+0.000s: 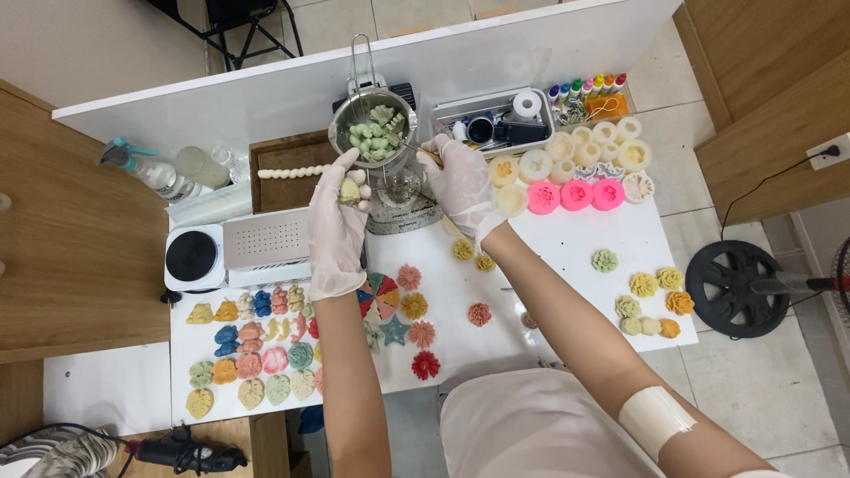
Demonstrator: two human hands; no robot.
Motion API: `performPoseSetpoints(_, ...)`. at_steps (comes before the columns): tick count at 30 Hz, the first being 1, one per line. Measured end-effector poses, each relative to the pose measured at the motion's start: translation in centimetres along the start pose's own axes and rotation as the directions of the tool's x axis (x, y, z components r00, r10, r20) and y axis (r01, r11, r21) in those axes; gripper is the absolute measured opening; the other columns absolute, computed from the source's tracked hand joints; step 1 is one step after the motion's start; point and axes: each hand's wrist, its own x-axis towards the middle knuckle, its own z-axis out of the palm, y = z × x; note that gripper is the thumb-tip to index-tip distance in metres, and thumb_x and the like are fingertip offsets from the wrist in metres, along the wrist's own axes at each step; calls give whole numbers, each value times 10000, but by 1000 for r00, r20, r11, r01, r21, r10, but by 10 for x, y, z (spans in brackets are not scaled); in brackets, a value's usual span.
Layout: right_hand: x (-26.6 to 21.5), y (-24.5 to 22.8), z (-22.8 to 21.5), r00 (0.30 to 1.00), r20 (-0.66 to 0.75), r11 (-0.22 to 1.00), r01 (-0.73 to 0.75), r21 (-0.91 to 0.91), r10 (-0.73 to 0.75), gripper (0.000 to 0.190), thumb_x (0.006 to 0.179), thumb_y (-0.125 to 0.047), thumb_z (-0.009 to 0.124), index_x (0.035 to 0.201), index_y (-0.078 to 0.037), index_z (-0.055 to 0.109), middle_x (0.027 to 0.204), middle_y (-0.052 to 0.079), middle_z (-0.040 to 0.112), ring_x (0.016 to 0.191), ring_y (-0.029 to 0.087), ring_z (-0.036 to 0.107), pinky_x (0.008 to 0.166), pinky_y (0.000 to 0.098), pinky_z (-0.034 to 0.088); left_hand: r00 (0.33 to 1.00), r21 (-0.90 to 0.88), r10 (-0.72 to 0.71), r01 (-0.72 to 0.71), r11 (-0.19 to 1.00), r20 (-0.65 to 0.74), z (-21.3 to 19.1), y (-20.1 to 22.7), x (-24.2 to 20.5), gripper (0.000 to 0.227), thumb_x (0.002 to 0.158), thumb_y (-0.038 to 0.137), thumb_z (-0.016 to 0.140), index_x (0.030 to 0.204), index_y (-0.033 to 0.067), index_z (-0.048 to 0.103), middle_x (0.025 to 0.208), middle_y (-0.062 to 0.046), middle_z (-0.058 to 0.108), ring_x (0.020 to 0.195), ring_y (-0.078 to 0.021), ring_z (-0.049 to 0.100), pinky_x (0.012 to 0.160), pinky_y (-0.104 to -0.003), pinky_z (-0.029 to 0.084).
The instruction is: The recorder uses a carving tool to refine and shape the petals of decorative wax flowers at a production table.
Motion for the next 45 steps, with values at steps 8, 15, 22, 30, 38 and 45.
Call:
performPoseSetpoints(8, -12, 2, -13, 986, -17, 983, 164, -86, -166, 146, 928, -168, 735, 988, -36, 718, 871, 187, 726, 819, 367, 706, 722, 443, 539, 997, 30, -2, 5, 1000, -82, -9, 5, -3, 324, 993, 193, 640, 1250, 1, 687, 854, -24, 658, 696, -90, 593, 562, -209, 460)
performPoseSetpoints(15, -16, 4, -23, 999, 1, 994, 48, -97, -48, 183, 948, -227, 716, 1035, -66, 725, 869, 192, 731, 814, 377, 698, 700, 447, 531, 996, 8, -18, 19, 1000, -93, -17, 2, 1, 309, 993, 194, 644, 1239, 14, 697, 848, -21, 659, 691, -89, 592, 559, -208, 457)
performPoseSetpoints(22, -10, -4, -8, 994, -38, 991, -101, -83, 98, 310, 1008, -385, 590, 1002, -118, 747, 818, 171, 729, 777, 366, 701, 681, 463, 523, 999, -17, 0, -1, 1000, -41, -18, -5, 7, 323, 1000, 178, 619, 1253, -12, 680, 850, -33, 662, 695, -100, 598, 564, -213, 461)
performPoseSetpoints(30, 7, 7, 14, 999, 18, 922, -28, -387, 38, 410, 1059, -411, 533, 879, -107, 741, 792, 196, 707, 766, 410, 680, 698, 525, 515, 1000, -63, -23, 24, 998, 12, -29, -5, 5, 369, 1033, 180, 582, 1321, -44, 633, 865, -39, 654, 686, -107, 590, 567, -208, 470)
performPoseSetpoints(38, -6, 8, 0, 998, -27, 941, 49, -336, -61, 384, 1024, -419, 584, 924, -89, 753, 792, 203, 705, 738, 405, 684, 660, 510, 513, 999, -86, -40, 38, 996, -12, -31, -4, 6, 368, 1027, 173, 591, 1326, -34, 641, 859, -40, 651, 676, -104, 588, 556, -206, 466)
performPoseSetpoints(45, -9, 5, -8, 992, 1, 939, -117, -322, 123, 366, 1002, -449, 571, 1061, -149, 770, 766, 203, 703, 667, 399, 676, 609, 506, 506, 999, -94, -41, 42, 995, 13, -34, -8, 12, 355, 1027, 174, 614, 1308, -38, 651, 858, -43, 651, 673, -110, 581, 565, -213, 463)
